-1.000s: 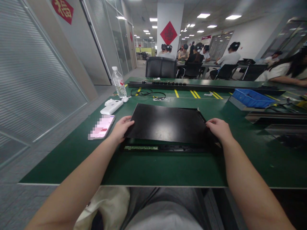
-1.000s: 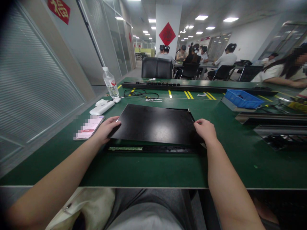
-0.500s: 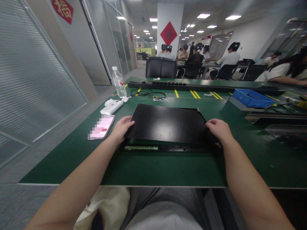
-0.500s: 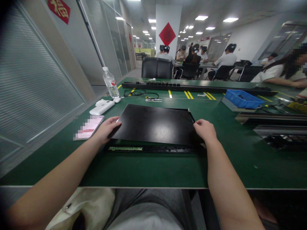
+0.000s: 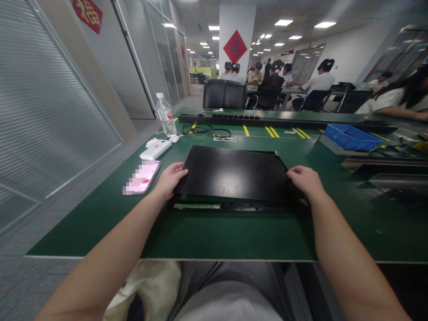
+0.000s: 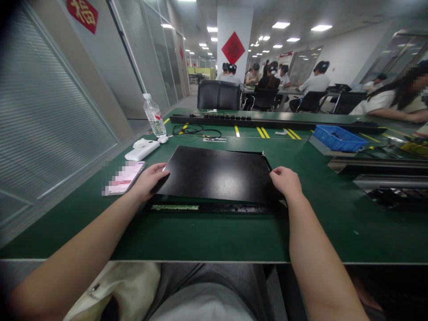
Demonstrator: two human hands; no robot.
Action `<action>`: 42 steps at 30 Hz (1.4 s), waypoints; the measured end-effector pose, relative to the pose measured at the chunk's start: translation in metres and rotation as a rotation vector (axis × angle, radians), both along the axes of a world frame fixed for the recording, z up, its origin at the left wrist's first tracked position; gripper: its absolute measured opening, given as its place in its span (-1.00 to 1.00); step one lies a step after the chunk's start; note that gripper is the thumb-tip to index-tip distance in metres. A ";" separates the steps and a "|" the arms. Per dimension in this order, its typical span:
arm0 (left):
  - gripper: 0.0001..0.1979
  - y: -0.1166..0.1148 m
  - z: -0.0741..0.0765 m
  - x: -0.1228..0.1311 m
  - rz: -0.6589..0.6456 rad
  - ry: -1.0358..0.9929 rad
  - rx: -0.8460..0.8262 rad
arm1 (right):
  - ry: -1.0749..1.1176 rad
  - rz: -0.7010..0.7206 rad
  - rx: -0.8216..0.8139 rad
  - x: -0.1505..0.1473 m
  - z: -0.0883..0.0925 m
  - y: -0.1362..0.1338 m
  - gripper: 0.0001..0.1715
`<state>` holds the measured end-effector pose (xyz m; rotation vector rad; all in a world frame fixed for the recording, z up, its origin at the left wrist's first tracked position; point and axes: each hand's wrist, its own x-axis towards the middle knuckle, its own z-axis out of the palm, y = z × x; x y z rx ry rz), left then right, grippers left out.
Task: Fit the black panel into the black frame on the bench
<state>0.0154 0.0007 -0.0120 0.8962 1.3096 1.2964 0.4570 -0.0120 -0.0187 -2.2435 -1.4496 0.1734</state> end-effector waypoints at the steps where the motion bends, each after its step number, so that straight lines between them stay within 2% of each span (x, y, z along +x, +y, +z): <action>1: -0.72 0.000 -0.001 -0.001 -0.004 0.004 0.002 | -0.001 -0.003 0.003 0.000 0.000 0.000 -0.70; 7: -0.68 0.003 -0.004 -0.003 -0.011 0.016 0.010 | -0.011 -0.008 0.004 -0.001 0.001 -0.001 -0.73; 14: -0.65 0.002 -0.004 -0.002 -0.003 0.012 0.010 | -0.002 -0.008 -0.021 0.000 0.001 0.000 -0.68; 25: -0.69 0.002 -0.003 -0.001 -0.028 -0.003 0.018 | 0.067 -0.017 0.053 0.001 0.003 -0.001 -0.75; 30: -0.67 0.002 -0.004 -0.002 0.008 -0.006 0.028 | 0.095 -0.025 0.064 0.003 0.000 0.001 -0.76; 42: -0.65 0.001 -0.005 -0.001 -0.008 0.026 0.057 | 0.025 -0.022 0.020 -0.001 0.001 0.000 -0.75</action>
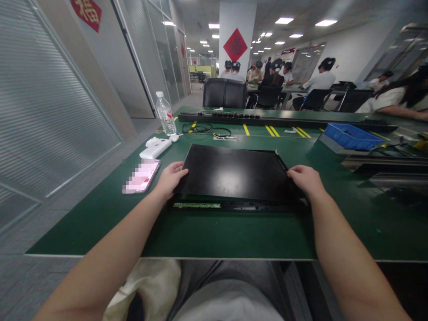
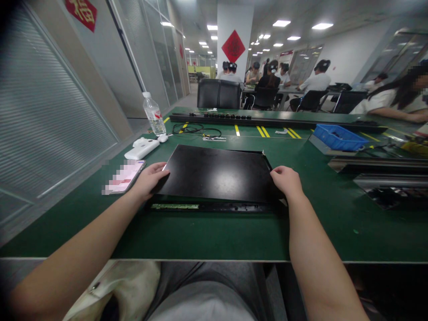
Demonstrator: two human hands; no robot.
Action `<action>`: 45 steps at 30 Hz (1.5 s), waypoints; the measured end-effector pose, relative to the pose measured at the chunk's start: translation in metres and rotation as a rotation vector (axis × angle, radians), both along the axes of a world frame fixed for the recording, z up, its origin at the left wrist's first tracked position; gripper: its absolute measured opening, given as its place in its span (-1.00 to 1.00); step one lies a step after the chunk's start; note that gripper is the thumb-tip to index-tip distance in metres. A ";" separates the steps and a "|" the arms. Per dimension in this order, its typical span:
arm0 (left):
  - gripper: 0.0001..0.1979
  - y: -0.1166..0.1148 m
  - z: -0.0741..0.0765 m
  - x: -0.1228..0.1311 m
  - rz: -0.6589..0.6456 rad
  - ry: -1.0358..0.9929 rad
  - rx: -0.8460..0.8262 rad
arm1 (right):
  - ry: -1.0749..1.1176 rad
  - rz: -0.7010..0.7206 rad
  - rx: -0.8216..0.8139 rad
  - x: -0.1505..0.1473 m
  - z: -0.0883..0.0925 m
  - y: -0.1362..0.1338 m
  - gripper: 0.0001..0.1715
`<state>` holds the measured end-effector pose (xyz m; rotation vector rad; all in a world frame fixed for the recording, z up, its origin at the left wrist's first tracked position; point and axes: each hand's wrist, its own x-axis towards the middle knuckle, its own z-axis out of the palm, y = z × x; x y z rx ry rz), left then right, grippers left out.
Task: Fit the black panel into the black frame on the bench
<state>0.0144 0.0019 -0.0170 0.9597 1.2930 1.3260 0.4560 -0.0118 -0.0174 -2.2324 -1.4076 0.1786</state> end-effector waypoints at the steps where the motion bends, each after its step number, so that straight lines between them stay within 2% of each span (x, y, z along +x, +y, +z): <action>1: -0.64 0.000 0.000 0.000 0.001 0.003 0.002 | -0.005 0.001 -0.002 0.000 0.000 0.000 -0.75; 17: -0.69 -0.002 0.009 0.000 0.021 -0.026 -0.018 | 0.026 0.007 0.026 0.005 -0.003 0.000 -0.76; 24: -0.69 -0.001 0.013 -0.005 -0.043 -0.079 0.009 | 0.043 0.003 0.021 0.005 -0.002 0.000 -0.77; 31: -0.66 0.004 0.005 -0.011 0.037 0.093 -0.019 | 0.069 -0.002 0.016 0.004 0.000 0.001 -0.80; 38: -0.58 0.005 -0.003 -0.013 0.032 0.280 0.006 | 0.080 0.005 0.040 0.005 -0.002 0.001 -0.82; 45: -0.63 0.007 -0.008 -0.012 0.055 0.379 0.000 | 0.125 -0.009 0.041 0.004 0.000 0.001 -0.86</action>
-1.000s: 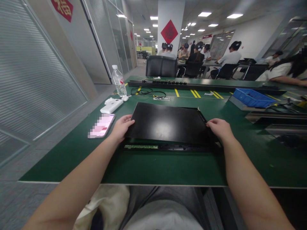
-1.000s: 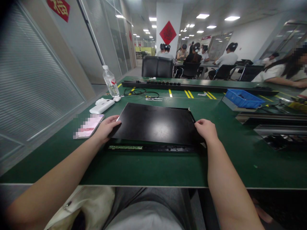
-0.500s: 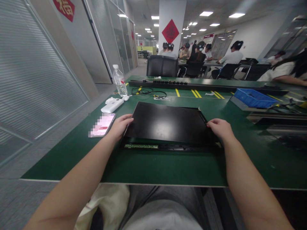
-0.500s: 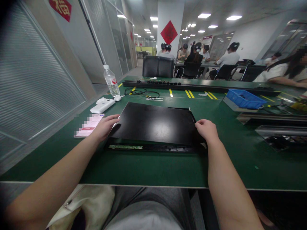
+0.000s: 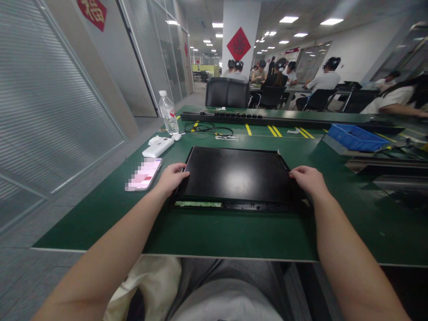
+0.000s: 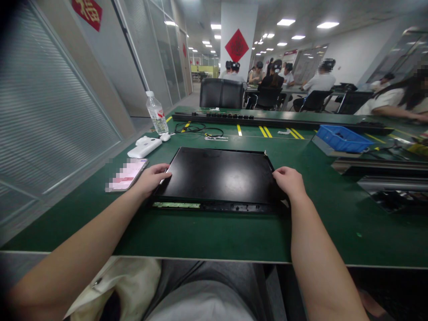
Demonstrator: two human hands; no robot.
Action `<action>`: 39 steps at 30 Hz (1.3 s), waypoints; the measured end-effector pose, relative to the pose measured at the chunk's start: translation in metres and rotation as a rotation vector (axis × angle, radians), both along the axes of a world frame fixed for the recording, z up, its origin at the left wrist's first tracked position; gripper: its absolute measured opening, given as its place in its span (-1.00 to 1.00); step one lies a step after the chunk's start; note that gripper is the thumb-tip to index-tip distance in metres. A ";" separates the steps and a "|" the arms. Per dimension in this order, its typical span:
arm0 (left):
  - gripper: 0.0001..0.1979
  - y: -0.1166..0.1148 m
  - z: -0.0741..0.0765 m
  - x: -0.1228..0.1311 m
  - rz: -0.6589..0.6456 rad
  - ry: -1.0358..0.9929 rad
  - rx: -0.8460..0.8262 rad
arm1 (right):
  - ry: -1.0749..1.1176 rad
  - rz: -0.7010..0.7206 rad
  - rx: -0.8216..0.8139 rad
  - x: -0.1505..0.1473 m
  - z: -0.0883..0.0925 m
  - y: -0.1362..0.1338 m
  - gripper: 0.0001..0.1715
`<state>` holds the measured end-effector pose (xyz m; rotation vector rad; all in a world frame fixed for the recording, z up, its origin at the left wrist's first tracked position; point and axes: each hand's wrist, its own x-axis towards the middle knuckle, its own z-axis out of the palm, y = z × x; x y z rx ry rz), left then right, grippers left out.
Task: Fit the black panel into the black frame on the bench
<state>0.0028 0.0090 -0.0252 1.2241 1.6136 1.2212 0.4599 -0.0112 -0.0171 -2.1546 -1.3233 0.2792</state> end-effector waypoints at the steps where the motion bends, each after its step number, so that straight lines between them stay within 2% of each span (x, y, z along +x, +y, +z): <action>1: -0.62 0.000 0.000 0.000 0.000 0.013 -0.002 | 0.013 -0.003 -0.002 0.000 0.000 0.000 -0.86; 7: -0.61 -0.002 0.002 0.000 -0.011 0.046 -0.007 | 0.069 0.001 -0.009 0.003 -0.001 0.001 -0.84; 13: -0.70 -0.005 0.008 0.004 -0.045 0.038 -0.016 | 0.098 -0.014 0.007 0.003 -0.003 0.002 -0.81; 22: -0.70 -0.005 0.007 0.004 -0.032 0.087 -0.030 | 0.150 -0.038 0.049 -0.001 0.000 0.000 -0.84; 39: -0.77 0.006 -0.007 -0.006 -0.077 0.244 0.055 | 0.155 -0.053 0.064 0.002 -0.002 0.000 -0.85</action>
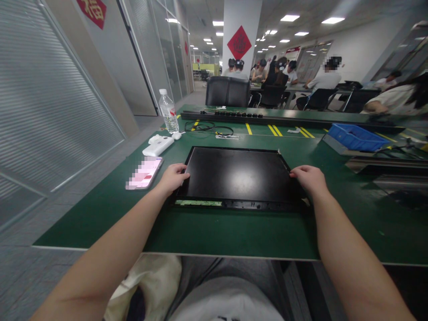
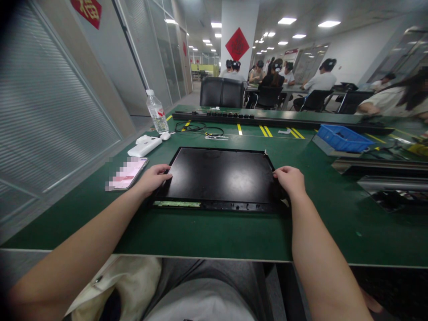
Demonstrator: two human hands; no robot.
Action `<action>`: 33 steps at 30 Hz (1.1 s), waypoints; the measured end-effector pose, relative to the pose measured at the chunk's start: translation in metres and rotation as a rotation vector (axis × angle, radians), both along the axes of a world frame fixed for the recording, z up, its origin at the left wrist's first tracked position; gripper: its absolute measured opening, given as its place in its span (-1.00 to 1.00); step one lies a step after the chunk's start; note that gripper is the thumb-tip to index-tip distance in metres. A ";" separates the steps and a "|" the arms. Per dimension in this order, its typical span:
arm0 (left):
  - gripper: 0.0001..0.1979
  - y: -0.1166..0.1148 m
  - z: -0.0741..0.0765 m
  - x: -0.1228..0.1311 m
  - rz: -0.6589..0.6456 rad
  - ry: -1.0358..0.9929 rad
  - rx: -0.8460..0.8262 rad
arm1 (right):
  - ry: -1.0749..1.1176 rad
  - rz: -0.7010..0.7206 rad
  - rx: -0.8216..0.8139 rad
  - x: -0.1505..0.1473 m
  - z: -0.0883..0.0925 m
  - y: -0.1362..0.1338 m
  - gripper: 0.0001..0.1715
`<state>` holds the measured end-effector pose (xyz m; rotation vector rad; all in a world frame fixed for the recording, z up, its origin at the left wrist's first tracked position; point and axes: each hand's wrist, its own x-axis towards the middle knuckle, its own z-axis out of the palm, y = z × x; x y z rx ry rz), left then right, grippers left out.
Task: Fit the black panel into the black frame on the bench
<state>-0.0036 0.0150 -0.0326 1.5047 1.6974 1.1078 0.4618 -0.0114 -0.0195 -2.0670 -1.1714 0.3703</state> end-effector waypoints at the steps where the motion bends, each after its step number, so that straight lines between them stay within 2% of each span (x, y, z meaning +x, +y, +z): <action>1: -0.77 0.001 -0.001 -0.001 -0.004 0.014 0.013 | 0.001 0.003 0.006 0.001 -0.001 0.001 -0.85; 6: -0.77 0.004 -0.006 -0.005 -0.040 0.084 0.039 | 0.000 0.014 0.016 0.002 -0.003 0.002 -0.84; 16: -0.72 0.004 -0.004 -0.004 -0.049 0.182 0.022 | -0.013 0.017 0.009 0.004 -0.004 0.002 -0.81; 24: -0.68 0.003 -0.005 -0.005 -0.037 0.134 0.006 | -0.005 0.005 -0.018 -0.001 0.001 0.000 -0.82; 33: -0.74 0.000 -0.002 -0.002 -0.033 0.074 0.009 | 0.022 -0.012 -0.008 -0.001 0.000 0.000 -0.84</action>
